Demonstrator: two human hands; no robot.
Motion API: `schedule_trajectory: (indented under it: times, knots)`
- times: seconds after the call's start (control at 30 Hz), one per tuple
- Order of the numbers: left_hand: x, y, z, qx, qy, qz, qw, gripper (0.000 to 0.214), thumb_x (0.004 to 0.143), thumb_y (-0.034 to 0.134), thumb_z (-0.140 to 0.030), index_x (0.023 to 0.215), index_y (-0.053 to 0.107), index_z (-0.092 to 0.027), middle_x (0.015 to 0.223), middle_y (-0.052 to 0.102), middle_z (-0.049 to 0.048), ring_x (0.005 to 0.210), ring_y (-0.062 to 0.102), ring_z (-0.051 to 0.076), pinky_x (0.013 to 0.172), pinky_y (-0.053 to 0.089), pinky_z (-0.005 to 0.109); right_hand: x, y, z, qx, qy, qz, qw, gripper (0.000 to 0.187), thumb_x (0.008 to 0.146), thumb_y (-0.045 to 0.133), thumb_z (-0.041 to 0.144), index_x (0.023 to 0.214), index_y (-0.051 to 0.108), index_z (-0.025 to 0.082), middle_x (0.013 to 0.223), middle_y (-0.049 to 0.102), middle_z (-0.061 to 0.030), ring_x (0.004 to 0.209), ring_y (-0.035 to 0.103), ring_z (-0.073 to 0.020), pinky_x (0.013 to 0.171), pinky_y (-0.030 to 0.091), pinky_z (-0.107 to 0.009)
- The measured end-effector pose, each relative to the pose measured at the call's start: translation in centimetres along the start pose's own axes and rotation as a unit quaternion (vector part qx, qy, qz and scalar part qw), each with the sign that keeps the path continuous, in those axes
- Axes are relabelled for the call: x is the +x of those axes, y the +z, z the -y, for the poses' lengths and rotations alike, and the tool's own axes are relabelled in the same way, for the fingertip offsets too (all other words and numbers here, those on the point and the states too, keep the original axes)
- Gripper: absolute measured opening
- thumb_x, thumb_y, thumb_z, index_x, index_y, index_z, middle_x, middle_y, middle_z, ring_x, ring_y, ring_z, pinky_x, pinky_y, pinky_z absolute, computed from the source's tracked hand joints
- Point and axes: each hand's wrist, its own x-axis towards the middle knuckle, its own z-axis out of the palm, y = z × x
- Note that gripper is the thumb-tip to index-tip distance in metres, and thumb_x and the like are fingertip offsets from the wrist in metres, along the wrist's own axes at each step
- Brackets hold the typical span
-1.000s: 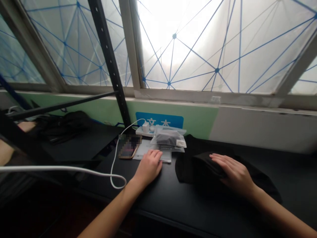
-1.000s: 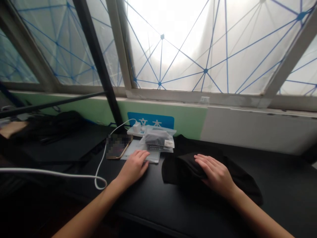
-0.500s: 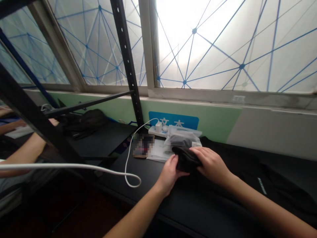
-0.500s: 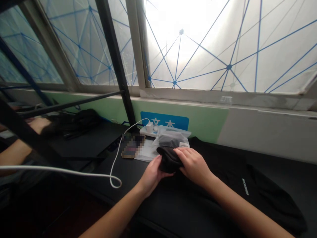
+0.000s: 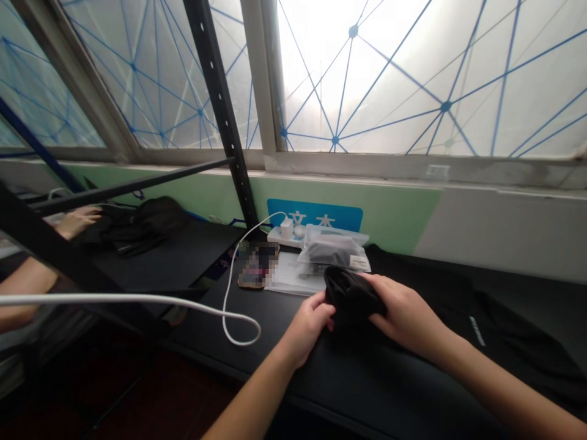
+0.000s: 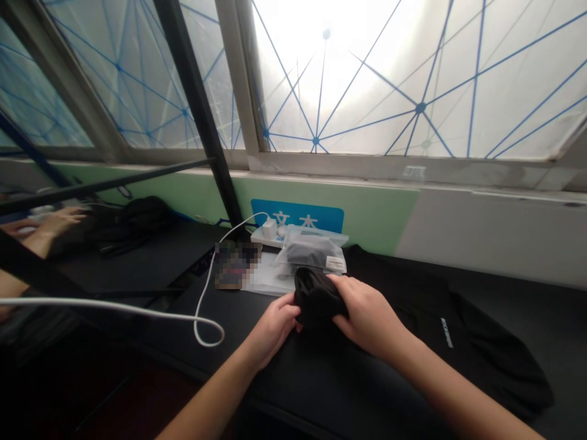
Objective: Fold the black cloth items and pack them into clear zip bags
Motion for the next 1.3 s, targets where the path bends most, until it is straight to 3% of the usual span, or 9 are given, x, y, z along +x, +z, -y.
schedule_trajectory:
  times: [0.1, 0.2, 0.37, 0.47, 0.6, 0.77, 0.93, 1.13, 1.3]
  knots:
    - [-0.2, 1.3, 0.5, -0.008, -0.045, 0.028, 0.999, 0.040, 0.077, 0.075, -0.039, 0.105, 0.063, -0.012, 0.092, 0.067, 0.0079, 0.077, 0.067, 0.019, 0.058, 0.043, 0.024, -0.4, -2.0, 0.0, -0.034, 0.034, 0.039, 0.998, 0.056, 0.075, 0.064, 0.010, 0.130, 0.055, 0.017, 0.118, 0.070, -0.0118, 0.103, 0.069, -0.0275, 0.088, 0.058, -0.039]
    - [-0.1, 2.7, 1.4, -0.016, -0.095, 0.017, 0.995, 0.034, 0.079, 0.073, -0.040, 0.094, 0.060, -0.012, 0.097, 0.069, 0.0121, 0.075, 0.069, 0.018, 0.054, 0.040, 0.022, -1.0, -3.2, -0.4, -0.143, 0.031, 0.071, 0.987, 0.060, 0.069, 0.075, 0.005, 0.126, 0.059, 0.016, 0.111, 0.070, -0.0119, 0.097, 0.068, -0.0303, 0.082, 0.059, -0.042]
    - [0.6, 3.6, 2.1, 0.208, -0.083, -0.031, 0.974, 0.019, 0.087, 0.060, -0.034, 0.083, 0.049, -0.020, 0.073, 0.058, -0.0022, 0.051, 0.051, 0.009, 0.047, 0.031, 0.021, -3.1, -2.8, -2.5, -0.169, 0.002, 0.133, 0.977, 0.073, 0.063, 0.094, 0.032, 0.127, 0.062, 0.016, 0.102, 0.069, -0.0107, 0.091, 0.067, -0.0306, 0.075, 0.060, -0.042]
    - [0.7, 3.6, 1.7, 0.385, 0.000, -0.023, 0.923, 0.010, 0.088, 0.060, -0.027, 0.089, 0.052, -0.021, 0.074, 0.057, -0.0032, 0.058, 0.054, 0.011, 0.057, 0.041, 0.024, -4.5, -2.6, -4.0, -0.130, 0.023, 0.102, 0.986, 0.075, 0.071, 0.088, 0.048, 0.132, 0.059, 0.015, 0.108, 0.068, -0.0124, 0.097, 0.067, -0.0299, 0.081, 0.059, -0.041]
    - [1.0, 4.0, 0.9, 0.509, 0.059, 0.022, 0.858, 0.007, 0.092, 0.057, -0.024, 0.098, 0.057, -0.020, 0.091, 0.063, 0.0026, 0.072, 0.059, 0.016, 0.071, 0.049, 0.030, -5.4, -2.6, -4.2, -0.142, 0.035, 0.071, 0.987, 0.055, 0.083, 0.080, 0.041, 0.127, 0.061, 0.015, 0.110, 0.069, -0.0130, 0.098, 0.065, -0.0299, 0.084, 0.057, -0.042]
    - [2.7, 5.4, 0.2, 0.674, 0.196, 0.094, 0.706, 0.028, 0.083, 0.071, -0.017, 0.109, 0.060, -0.020, 0.119, 0.060, 0.0095, 0.110, 0.056, 0.027, 0.096, 0.049, 0.041, -5.4, -2.5, -3.6, -0.167, 0.049, 0.062, 0.983, 0.040, 0.082, 0.073, 0.018, 0.121, 0.064, 0.015, 0.106, 0.070, -0.0119, 0.094, 0.064, -0.0297, 0.080, 0.057, -0.042]
    - [4.4, 5.9, 0.6, 0.743, 0.239, 0.179, 0.599, 0.026, 0.080, 0.082, -0.026, 0.100, 0.066, -0.019, 0.124, 0.060, 0.0102, 0.112, 0.053, 0.030, 0.091, 0.048, 0.042, -5.8, -3.1, -4.5, -0.117, 0.110, 0.004, 0.987, 0.032, 0.091, 0.063, 0.021, 0.123, 0.062, 0.016, 0.109, 0.069, -0.0106, 0.098, 0.065, -0.0275, 0.083, 0.056, -0.039]
    - [5.4, 5.6, 1.5, 0.723, 0.252, 0.202, 0.611, 0.017, 0.087, 0.076, -0.024, 0.103, 0.070, -0.023, 0.108, 0.069, 0.0084, 0.111, 0.053, 0.031, 0.091, 0.038, 0.043, -5.9, -3.4, -4.8, -0.166, 0.076, 0.007, 0.983, 0.036, 0.090, 0.062, 0.015, 0.127, 0.062, 0.014, 0.107, 0.067, -0.0122, 0.094, 0.060, -0.0282, 0.082, 0.053, -0.041]
    - [6.1, 6.3, 2.3, 0.691, 0.266, 0.208, 0.639, 0.015, 0.089, 0.064, -0.014, 0.075, 0.067, -0.020, 0.087, 0.067, 0.0087, 0.095, 0.055, 0.027, 0.087, 0.033, 0.041, -5.5, -2.5, -4.9, -0.232, 0.024, 0.009, 0.972, 0.045, 0.085, 0.058, 0.004, 0.128, 0.064, 0.013, 0.104, 0.067, -0.0126, 0.089, 0.057, -0.0272, 0.077, 0.049, -0.039]
